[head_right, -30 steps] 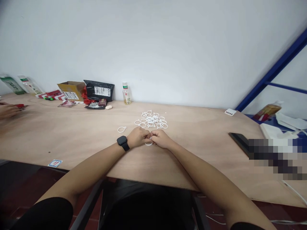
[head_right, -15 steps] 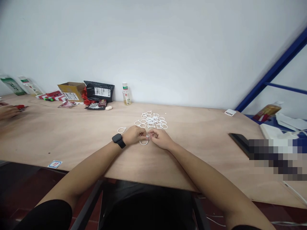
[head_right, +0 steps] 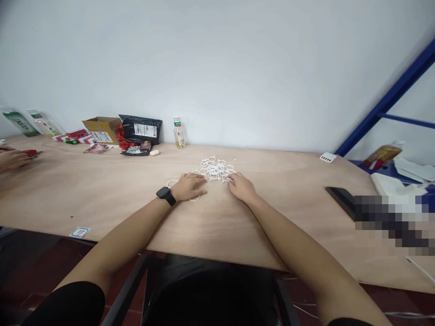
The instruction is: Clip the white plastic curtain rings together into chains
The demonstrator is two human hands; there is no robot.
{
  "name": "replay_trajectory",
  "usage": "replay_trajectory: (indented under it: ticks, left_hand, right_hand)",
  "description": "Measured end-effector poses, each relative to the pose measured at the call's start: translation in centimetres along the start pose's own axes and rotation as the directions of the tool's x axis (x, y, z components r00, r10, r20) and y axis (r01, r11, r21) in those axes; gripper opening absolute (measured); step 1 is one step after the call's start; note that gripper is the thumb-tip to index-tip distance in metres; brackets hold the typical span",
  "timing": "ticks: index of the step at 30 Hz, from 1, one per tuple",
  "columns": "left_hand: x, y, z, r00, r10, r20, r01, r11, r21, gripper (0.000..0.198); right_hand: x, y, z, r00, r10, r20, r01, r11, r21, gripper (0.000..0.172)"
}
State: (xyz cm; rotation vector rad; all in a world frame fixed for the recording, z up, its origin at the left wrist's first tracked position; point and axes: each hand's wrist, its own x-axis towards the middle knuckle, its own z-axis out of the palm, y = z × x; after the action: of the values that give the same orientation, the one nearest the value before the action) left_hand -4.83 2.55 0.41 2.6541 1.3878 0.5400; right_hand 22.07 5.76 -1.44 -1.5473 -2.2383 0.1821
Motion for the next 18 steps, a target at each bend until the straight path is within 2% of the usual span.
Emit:
replay_trajectory:
  ticks: [6,10,15,18]
  left_hand:
    - [0.2,0.1,-0.2,0.998,-0.01,0.065,0.007,0.999,0.041,0.04]
    - [0.4,-0.1,-0.5,0.998,0.001,0.071,-0.007,0.997,0.076,0.023]
    - [0.5,0.4,-0.2,0.999,0.006,0.034,-0.01,0.993,0.118,0.014]
    - [0.5,1.0,0.0,0.999,-0.008,-0.05,0.015,0.991,0.131,0.017]
  right_hand:
    - [0.0,0.0,0.1,1.0,-0.011,0.013,0.011,1.0,0.016,0.023]
    - [0.2,0.1,0.4,1.0,0.002,-0.024,0.0,0.998,0.062,0.02]
    - [0.2,-0.6,0.4,0.992,-0.044,-0.122,0.061,0.989,0.137,0.025]
    - [0.0,-1.1,0.1,0.983,-0.062,-0.176,0.097,0.975,0.199,0.021]
